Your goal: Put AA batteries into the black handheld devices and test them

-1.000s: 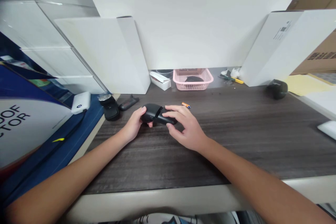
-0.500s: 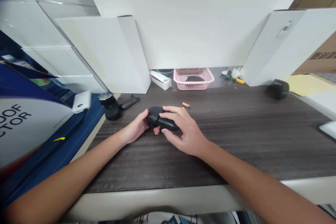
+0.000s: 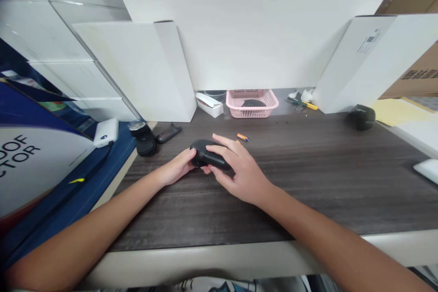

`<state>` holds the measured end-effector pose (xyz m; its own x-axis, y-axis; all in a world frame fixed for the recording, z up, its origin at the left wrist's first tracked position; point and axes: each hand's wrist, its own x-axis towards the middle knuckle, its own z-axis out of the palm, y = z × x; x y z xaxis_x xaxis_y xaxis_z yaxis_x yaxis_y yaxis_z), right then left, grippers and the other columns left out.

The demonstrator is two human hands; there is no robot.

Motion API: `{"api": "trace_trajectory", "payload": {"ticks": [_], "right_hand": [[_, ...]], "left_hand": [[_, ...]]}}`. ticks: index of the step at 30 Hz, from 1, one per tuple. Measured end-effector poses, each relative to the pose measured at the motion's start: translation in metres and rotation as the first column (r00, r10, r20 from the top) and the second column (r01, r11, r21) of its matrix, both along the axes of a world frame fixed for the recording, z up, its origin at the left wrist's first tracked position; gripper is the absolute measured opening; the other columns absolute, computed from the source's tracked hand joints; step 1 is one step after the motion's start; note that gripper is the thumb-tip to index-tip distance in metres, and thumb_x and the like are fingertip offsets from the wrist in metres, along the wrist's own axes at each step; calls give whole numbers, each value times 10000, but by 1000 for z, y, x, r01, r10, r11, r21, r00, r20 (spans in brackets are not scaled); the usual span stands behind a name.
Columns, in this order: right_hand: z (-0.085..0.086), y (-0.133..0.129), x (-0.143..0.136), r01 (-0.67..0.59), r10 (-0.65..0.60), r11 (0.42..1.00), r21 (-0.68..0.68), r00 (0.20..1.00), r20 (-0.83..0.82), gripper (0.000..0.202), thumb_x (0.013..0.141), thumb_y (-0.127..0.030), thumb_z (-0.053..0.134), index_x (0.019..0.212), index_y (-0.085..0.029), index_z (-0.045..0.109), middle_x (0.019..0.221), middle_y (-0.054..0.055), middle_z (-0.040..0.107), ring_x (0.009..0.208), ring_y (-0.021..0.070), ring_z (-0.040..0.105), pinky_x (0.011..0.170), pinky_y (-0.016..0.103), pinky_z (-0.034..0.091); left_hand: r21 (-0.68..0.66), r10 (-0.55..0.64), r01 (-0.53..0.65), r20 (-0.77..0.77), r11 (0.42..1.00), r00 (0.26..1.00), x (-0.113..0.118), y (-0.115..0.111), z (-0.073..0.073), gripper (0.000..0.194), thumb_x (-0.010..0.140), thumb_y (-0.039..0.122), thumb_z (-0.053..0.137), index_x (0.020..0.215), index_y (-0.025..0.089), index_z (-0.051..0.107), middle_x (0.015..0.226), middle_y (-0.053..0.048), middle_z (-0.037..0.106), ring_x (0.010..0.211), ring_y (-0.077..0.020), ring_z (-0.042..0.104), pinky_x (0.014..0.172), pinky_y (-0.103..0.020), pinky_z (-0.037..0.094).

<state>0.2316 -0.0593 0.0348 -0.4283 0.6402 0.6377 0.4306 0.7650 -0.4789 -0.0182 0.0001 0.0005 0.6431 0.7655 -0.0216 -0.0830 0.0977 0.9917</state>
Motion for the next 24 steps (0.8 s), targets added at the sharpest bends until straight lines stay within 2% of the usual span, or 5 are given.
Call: {"api": "trace_trajectory", "payload": {"ticks": [9, 14, 19, 21, 24], "right_hand": [[2, -5, -2, -42, 40, 994, -102, 999, -23, 586, 1011, -270, 642, 1560, -266, 436, 1600, 136, 477, 1519, 277, 441, 1263, 505, 383], [-13, 3, -1, -149, 68, 937, -317, 965, -252, 569, 1092, -342, 493, 1636, -276, 341, 1607, 133, 475, 1434, 285, 514, 1161, 501, 482], [-25, 19, -2, -365, -99, 666, -650, 821, -562, 585, 1073, -549, 443, 1541, -198, 446, 1017, 116, 758, 706, 203, 687, 578, 308, 555], [-24, 23, -3, -492, -147, 514, -703, 757, -636, 516, 1044, -570, 451, 1276, -139, 616, 822, 105, 749, 588, 196, 653, 507, 289, 512], [-21, 26, -3, -630, -174, 376, -680, 672, -720, 429, 1003, -532, 531, 1032, -129, 675, 896, 150, 781, 633, 206, 697, 561, 307, 557]], "left_hand": [[-29, 65, -64, 21, 998, 998, 2, -3, 6, 608, 824, 535, 868, 1202, 137, 606, 973, -104, 764, 855, -216, 754, 810, -328, 616], [-6, 191, -191, 2, 981, 982, 8, 0, 5, 638, 771, 562, 898, 1119, 134, 578, 848, -62, 730, 640, -172, 708, 615, -293, 614], [132, 238, -239, 23, 962, 971, 8, 4, 1, 649, 792, 525, 890, 1207, 154, 557, 852, -31, 694, 648, -141, 672, 556, -239, 584], [181, 259, -258, 18, 949, 966, 7, 5, 1, 645, 792, 483, 899, 1239, 168, 558, 854, -11, 666, 663, -132, 658, 548, -223, 575], [206, 263, -258, 4, 944, 965, 5, 4, 3, 650, 791, 444, 903, 1282, 186, 565, 902, -17, 650, 742, -157, 670, 549, -225, 579]]}}
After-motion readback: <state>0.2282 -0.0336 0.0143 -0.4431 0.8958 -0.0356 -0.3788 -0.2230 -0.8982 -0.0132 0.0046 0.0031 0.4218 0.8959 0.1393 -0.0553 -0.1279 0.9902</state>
